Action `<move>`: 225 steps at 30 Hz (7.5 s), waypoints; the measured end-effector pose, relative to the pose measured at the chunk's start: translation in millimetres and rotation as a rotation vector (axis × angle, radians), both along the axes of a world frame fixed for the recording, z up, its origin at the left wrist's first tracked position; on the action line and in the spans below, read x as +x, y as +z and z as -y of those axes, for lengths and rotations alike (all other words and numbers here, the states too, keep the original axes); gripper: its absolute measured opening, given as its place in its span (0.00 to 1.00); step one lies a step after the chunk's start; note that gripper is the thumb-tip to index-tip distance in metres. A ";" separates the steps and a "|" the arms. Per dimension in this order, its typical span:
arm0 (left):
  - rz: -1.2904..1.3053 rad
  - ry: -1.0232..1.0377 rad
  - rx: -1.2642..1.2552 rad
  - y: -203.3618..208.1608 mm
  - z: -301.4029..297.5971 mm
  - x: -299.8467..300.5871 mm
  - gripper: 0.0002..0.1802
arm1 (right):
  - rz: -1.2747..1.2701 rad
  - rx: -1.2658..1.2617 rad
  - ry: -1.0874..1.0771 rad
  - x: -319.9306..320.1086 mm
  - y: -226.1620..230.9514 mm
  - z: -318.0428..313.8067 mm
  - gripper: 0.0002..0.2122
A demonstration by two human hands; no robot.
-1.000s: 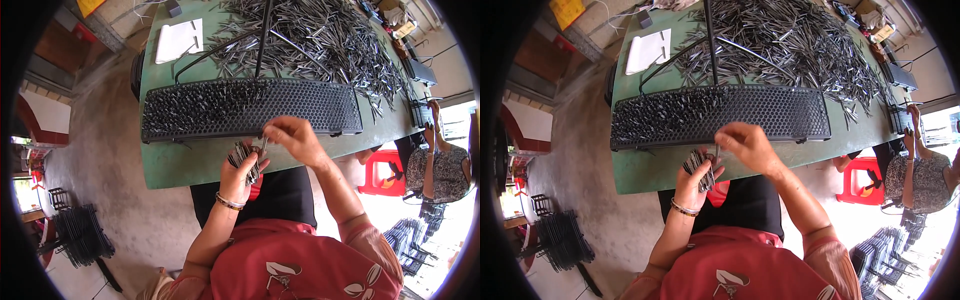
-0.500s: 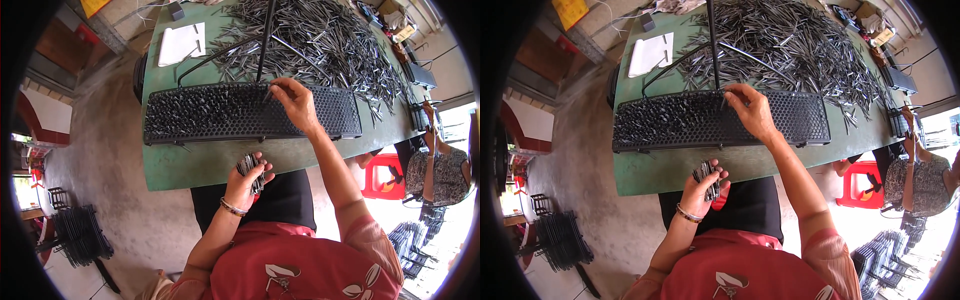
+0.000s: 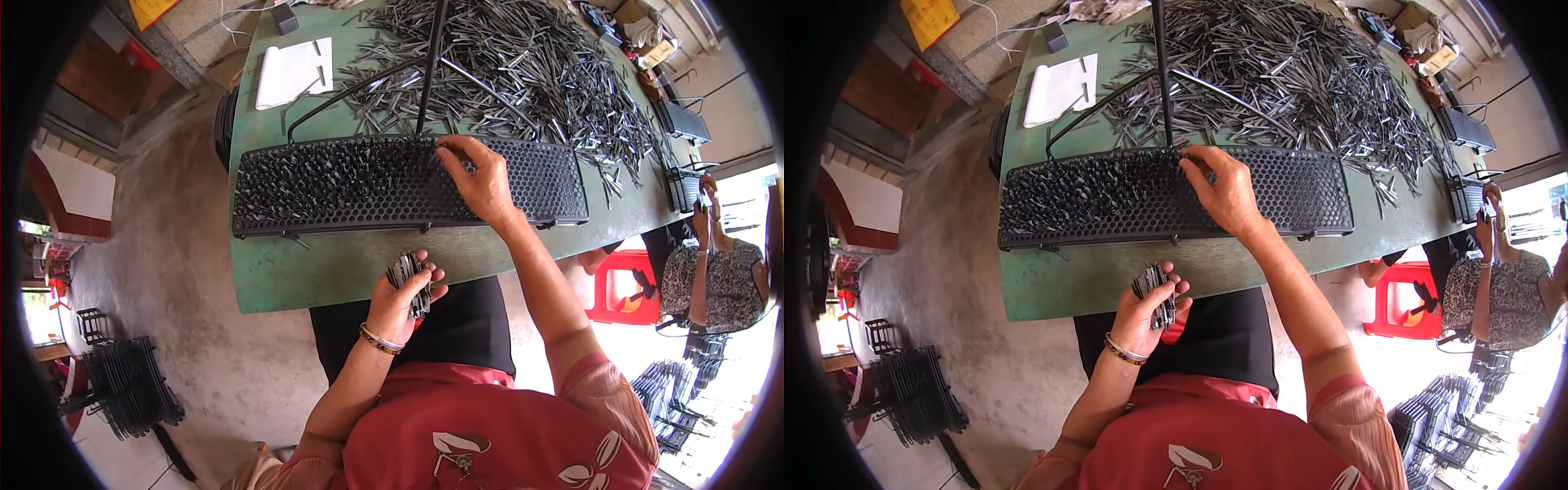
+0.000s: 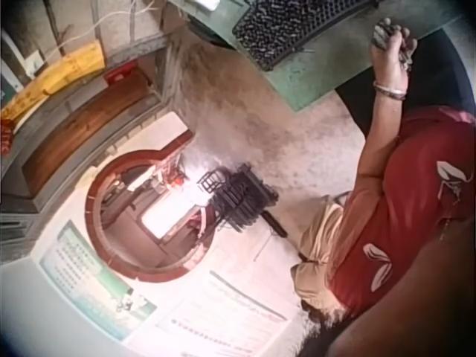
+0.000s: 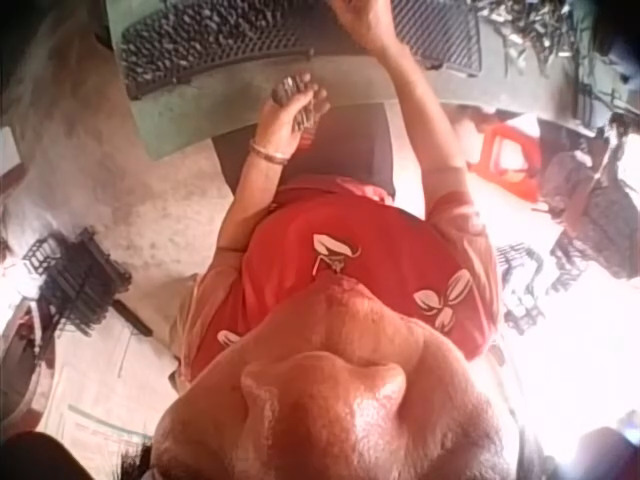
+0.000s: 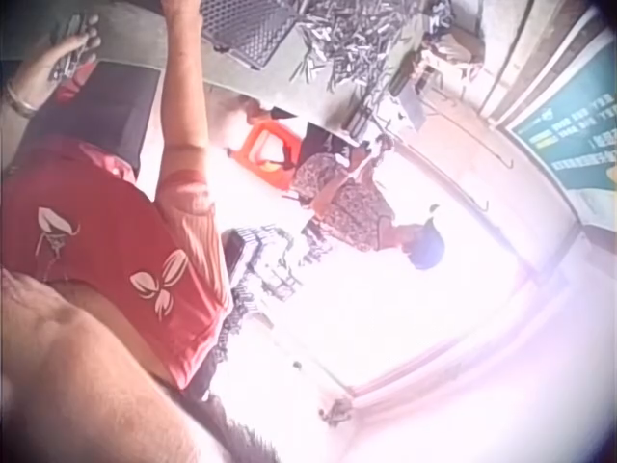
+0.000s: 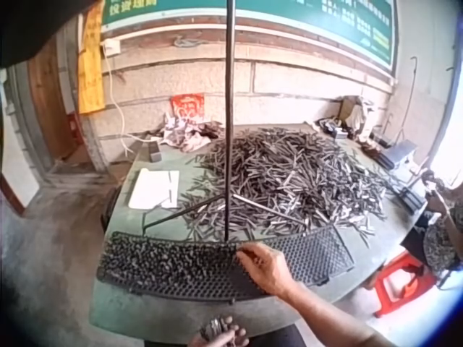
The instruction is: Assembling metal components by inserting thin metal strips into a slotted frame.
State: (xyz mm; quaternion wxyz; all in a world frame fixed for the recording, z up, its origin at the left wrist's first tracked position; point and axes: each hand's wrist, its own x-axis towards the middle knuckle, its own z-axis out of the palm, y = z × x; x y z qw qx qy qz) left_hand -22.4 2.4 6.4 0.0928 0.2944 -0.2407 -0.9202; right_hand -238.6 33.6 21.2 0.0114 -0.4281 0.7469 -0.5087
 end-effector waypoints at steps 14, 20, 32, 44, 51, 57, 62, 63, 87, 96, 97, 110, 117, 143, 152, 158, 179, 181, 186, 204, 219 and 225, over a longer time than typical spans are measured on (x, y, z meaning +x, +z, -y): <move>-0.001 0.004 -0.016 -1.3 2.9 5.7 0.14 | -0.264 0.042 0.144 6.4 -3.1 -0.1 0.09; -0.059 0.039 -0.038 3.2 7.6 6.3 0.19 | 0.073 0.035 0.062 21.7 30.1 -18.6 0.07; -0.065 0.122 -0.242 3.3 13.8 7.9 0.26 | 0.547 0.229 0.409 76.6 4.3 -40.9 0.07; -0.076 -0.108 -0.272 7.2 23.0 14.1 0.23 | 0.714 0.347 0.388 79.2 12.9 -34.3 0.07; -0.082 -0.051 -0.222 -1.9 23.1 14.2 0.18 | 0.745 0.284 0.336 73.0 10.2 -37.5 0.08; -0.013 -0.024 -0.174 -0.3 24.2 11.6 0.12 | 0.644 0.179 0.219 60.5 24.1 -22.7 0.10; 0.030 -0.034 -0.175 -2.6 24.6 14.2 0.13 | 0.568 0.102 0.129 49.5 32.3 -7.8 0.10; 0.033 -0.042 -0.169 -2.7 24.1 14.1 0.14 | 0.484 0.049 0.085 44.6 30.9 -4.3 0.10; 0.022 -0.133 -0.162 -10.4 19.0 15.6 0.16 | -0.183 -0.016 0.158 26.0 3.8 13.4 0.07; -0.088 -0.072 -0.260 5.7 22.6 13.6 0.19 | 0.099 0.057 0.163 49.8 28.1 -11.8 0.06; -0.101 -0.075 -0.280 9.9 23.7 13.1 0.19 | 0.166 0.162 0.316 52.2 25.0 -15.6 0.07; -0.139 -0.142 -0.264 12.7 21.2 14.0 0.19 | 0.966 0.162 0.382 62.7 29.0 -24.7 0.09; -0.090 -0.064 -0.265 -0.8 21.2 13.0 0.20 | 0.431 0.062 0.129 41.9 33.8 -7.9 0.11; -0.050 -0.106 -0.229 -4.4 17.7 12.7 0.18 | -0.163 0.108 0.175 26.6 23.2 7.2 0.08; -0.041 -0.106 -0.235 -4.0 17.1 13.5 0.18 | 0.078 0.006 0.065 39.0 14.5 12.1 0.07; -0.047 -0.106 -0.217 -3.7 17.5 13.9 0.16 | 0.182 -0.053 0.016 42.6 4.4 14.5 0.07; -0.041 -0.075 -0.173 -7.6 17.7 15.4 0.17 | 0.097 0.000 0.064 36.0 7.2 10.7 0.08; -0.041 -0.077 -0.175 -7.3 17.7 14.9 0.17 | 0.077 -0.023 0.054 35.7 4.4 10.6 0.08; -0.032 -0.074 -0.160 -8.9 17.9 15.3 0.17 | 0.090 -0.027 0.054 36.1 0.7 10.3 0.08; -0.023 -0.096 -0.174 -7.4 16.7 15.9 0.17 | -0.104 -0.016 0.146 35.1 1.0 8.7 0.10; -0.141 -0.202 -0.175 -8.1 16.7 14.9 0.26 | -0.154 -0.034 0.039 38.3 -4.2 5.7 0.09; -0.159 -0.149 -0.170 -0.9 16.7 14.9 0.30 | -0.231 -0.002 0.052 38.9 -4.2 3.1 0.09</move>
